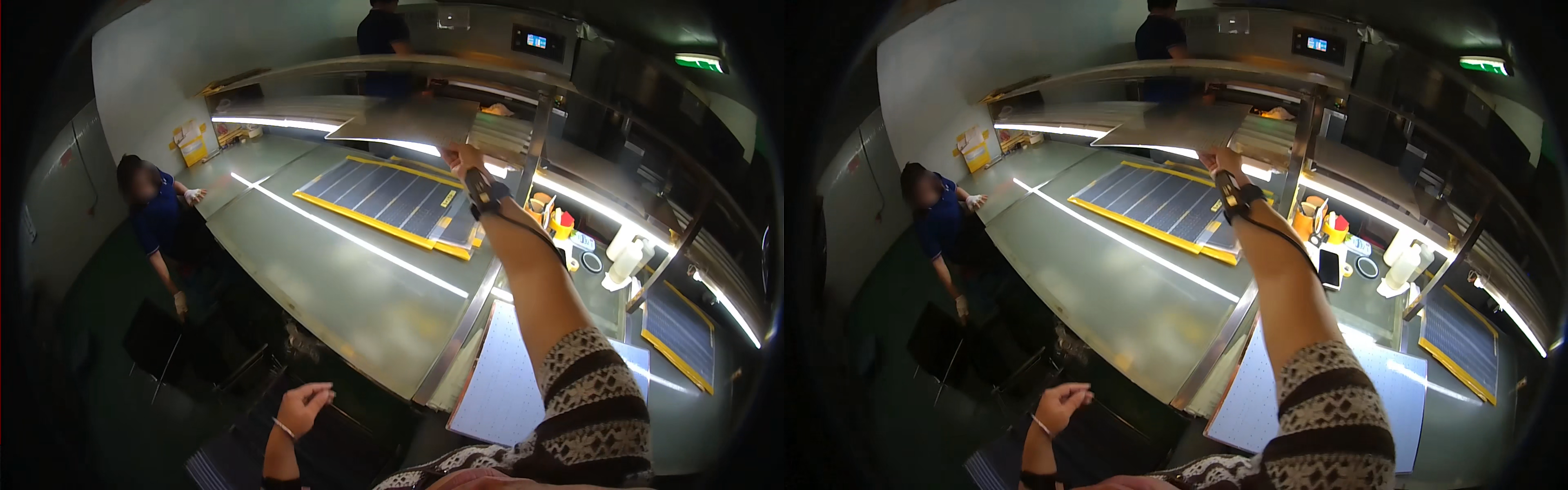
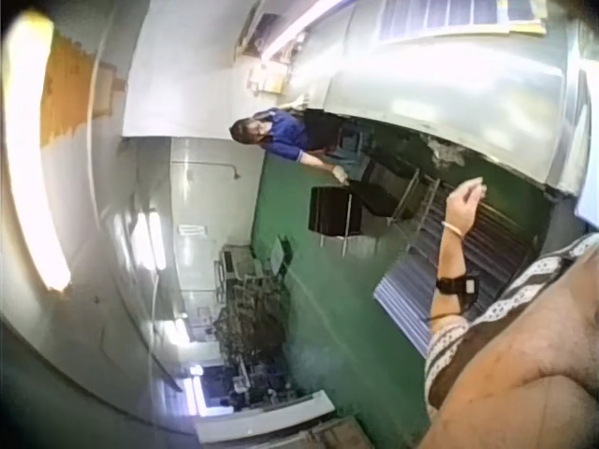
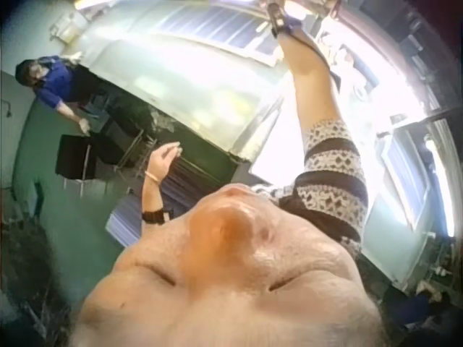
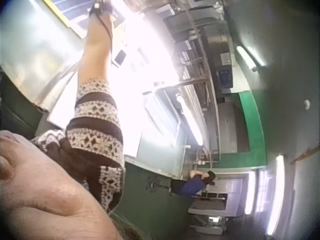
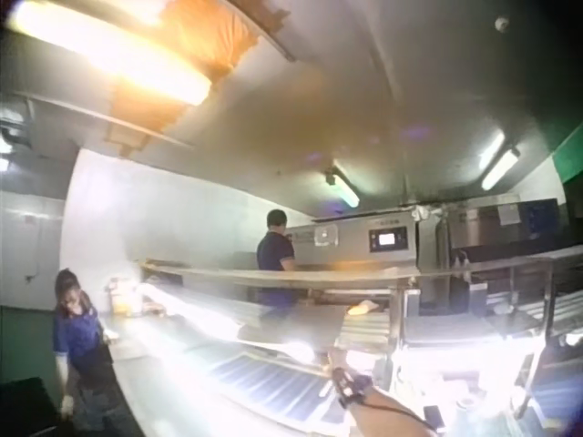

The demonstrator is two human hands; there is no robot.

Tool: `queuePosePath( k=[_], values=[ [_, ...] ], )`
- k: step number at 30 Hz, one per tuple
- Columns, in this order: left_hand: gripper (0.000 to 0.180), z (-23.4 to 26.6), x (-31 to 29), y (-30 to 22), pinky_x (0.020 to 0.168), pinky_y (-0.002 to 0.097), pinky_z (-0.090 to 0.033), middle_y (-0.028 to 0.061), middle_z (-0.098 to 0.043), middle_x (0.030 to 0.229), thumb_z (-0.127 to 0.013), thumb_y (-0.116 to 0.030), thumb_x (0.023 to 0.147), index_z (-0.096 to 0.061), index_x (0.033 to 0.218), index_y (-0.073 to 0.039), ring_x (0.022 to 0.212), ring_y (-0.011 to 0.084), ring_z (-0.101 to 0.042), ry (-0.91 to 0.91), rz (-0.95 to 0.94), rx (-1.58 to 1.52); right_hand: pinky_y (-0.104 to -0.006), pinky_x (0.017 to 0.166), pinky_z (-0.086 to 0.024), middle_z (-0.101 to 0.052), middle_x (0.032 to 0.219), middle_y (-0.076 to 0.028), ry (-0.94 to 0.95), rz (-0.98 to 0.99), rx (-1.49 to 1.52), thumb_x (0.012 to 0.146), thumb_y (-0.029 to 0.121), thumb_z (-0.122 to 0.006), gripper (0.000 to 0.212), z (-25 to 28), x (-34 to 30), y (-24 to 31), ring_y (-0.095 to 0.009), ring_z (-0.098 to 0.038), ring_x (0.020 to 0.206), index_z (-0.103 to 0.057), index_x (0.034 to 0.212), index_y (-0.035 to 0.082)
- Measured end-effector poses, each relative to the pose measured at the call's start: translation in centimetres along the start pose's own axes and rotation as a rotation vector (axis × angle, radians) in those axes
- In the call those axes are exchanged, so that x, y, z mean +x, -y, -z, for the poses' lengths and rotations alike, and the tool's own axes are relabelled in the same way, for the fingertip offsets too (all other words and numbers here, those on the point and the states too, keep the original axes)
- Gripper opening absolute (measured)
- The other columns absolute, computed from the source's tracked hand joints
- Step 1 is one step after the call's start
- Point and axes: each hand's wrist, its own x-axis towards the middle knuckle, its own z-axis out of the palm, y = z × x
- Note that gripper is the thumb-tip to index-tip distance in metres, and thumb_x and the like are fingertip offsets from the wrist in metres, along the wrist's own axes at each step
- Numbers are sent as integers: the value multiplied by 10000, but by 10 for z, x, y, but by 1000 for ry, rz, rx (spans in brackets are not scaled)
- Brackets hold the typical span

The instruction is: The recorder picks up electronic or light-emitting panels from a workspace and places them into a storage rack.

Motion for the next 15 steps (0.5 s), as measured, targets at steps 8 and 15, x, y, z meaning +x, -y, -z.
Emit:
queuePosePath(
  k=[8,15],
  values=[
    [768,22,121,-42,905,422,-403,170,-466,1224,-372,-655,796,-383,1243,-31,1116,295,-470,315,-85,-1047,-384,913,-459,-525,1120,-185,114,-177,-4,826,41,-515,338,50,-247,89,-297,-544,1015,-452,1145,-52],
    [995,-11,177,-108,953,450,-337,234,-317,1330,-414,-725,721,-180,1356,5,1188,313,-390,444,150,-1032,-307,827,-474,-565,982,-146,333,-104,-347,826,74,-521,324,-6,-294,169,-201,-580,884,-480,1096,-102]
  ],
)
